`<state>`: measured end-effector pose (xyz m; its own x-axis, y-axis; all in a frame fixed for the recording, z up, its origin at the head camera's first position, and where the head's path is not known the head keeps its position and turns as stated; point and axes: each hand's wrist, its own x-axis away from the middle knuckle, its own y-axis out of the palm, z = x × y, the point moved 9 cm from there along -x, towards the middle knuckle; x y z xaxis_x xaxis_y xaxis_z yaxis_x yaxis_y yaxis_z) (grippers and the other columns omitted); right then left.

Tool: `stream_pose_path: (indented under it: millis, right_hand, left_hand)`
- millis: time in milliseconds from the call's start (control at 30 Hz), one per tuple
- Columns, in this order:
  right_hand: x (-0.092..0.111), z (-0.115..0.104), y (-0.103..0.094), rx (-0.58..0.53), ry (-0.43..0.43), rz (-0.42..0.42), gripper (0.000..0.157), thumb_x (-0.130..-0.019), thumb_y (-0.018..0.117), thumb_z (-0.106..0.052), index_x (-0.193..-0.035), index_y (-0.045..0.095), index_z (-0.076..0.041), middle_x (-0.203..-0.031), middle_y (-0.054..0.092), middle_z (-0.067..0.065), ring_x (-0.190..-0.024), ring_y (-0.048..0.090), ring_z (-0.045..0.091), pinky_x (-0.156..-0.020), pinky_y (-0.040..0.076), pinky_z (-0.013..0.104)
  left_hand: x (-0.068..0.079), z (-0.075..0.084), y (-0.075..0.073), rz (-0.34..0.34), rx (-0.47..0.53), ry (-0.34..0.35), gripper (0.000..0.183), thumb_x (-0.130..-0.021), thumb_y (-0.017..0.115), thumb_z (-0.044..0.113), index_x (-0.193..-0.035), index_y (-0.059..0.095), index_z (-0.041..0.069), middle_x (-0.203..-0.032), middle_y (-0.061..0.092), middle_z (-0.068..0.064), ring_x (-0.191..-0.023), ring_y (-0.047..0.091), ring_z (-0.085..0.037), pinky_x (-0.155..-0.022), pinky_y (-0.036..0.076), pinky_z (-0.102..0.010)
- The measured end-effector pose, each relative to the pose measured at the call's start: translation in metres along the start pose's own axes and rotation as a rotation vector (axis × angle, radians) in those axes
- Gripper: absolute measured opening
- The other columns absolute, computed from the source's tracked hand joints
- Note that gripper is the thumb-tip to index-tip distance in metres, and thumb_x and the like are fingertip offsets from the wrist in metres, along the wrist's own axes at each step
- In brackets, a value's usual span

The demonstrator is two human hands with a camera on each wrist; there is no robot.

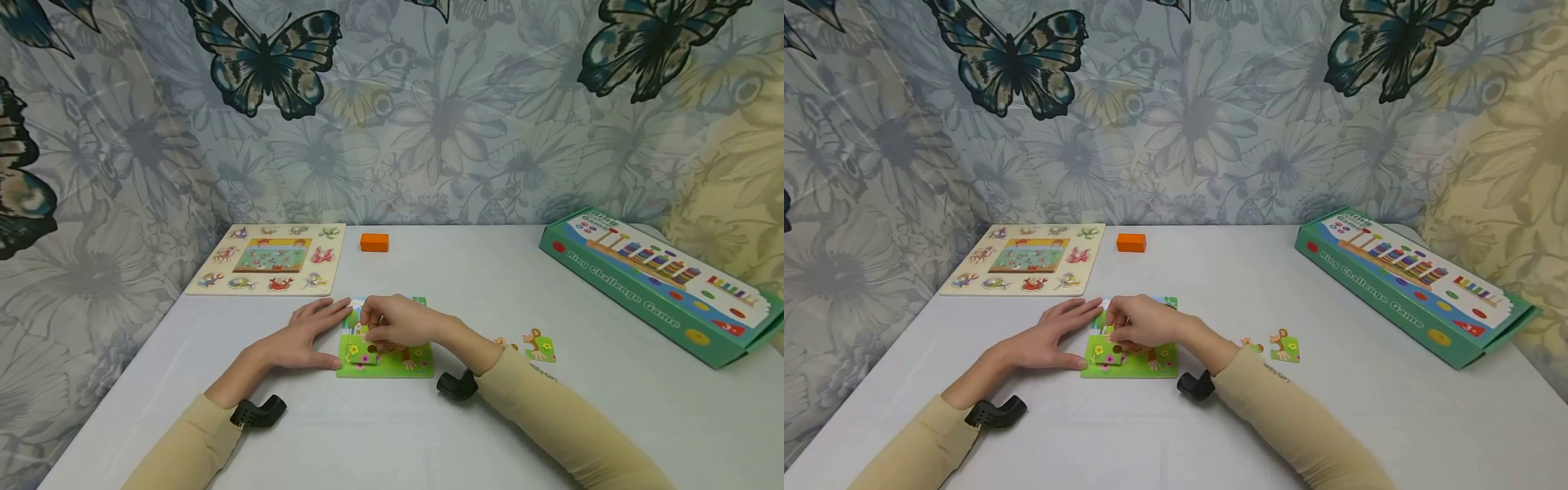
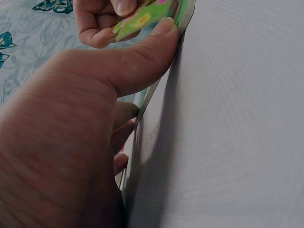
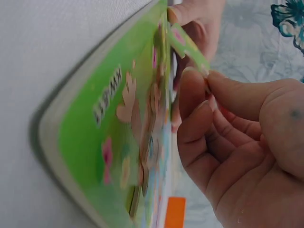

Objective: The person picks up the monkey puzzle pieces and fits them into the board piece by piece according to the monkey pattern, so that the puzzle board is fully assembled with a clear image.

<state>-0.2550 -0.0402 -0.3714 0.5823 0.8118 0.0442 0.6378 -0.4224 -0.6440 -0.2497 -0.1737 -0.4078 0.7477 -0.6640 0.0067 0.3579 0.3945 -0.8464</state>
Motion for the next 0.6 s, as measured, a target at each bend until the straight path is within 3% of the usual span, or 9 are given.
stream_pose_path:
  millis: [200, 433, 600]
  right_hand:
    - [-0.004, 0.000, 0.006, -0.003, 0.007, -0.002, 0.012, -0.098, 0.067, -0.007, -0.105, 0.057, -0.005, -0.079, 0.064, 0.002, -0.061, 0.060, 0.015, -0.059, 0.048, 0.024]
    - [-0.007, -0.002, 0.008, 0.110, -0.011, 0.023, 0.013, -0.096, 0.071, -0.010, -0.104, 0.062, -0.005, -0.077, 0.060, -0.005, -0.064, 0.054, 0.008, -0.065, 0.046, 0.023]
    - [-0.007, -0.001, 0.014, 0.164, -0.003, -0.005, 0.013, -0.097, 0.070, -0.012, -0.108, 0.065, -0.006, -0.076, 0.060, -0.007, -0.065, 0.054, 0.007, -0.067, 0.046, 0.024]
  left_hand:
    - [0.000, 0.000, 0.000, 0.007, 0.006, 0.007, 0.095, -0.086, 0.076, 0.050, -0.159, 0.032, 0.009, -0.167, 0.021, -0.006, -0.150, 0.009, -0.037, -0.112, 0.005, -0.065]
    - [0.002, -0.001, 0.000, 0.020, 0.001, 0.011, 0.094, -0.086, 0.076, 0.049, -0.159, 0.034, 0.009, -0.167, 0.022, -0.006, -0.150, 0.010, -0.038, -0.112, 0.006, -0.065]
    - [0.001, 0.000, 0.001, 0.017, 0.009, 0.015, 0.094, -0.086, 0.076, 0.049, -0.159, 0.033, 0.009, -0.167, 0.022, -0.005, -0.150, 0.010, -0.038, -0.112, 0.006, -0.065]
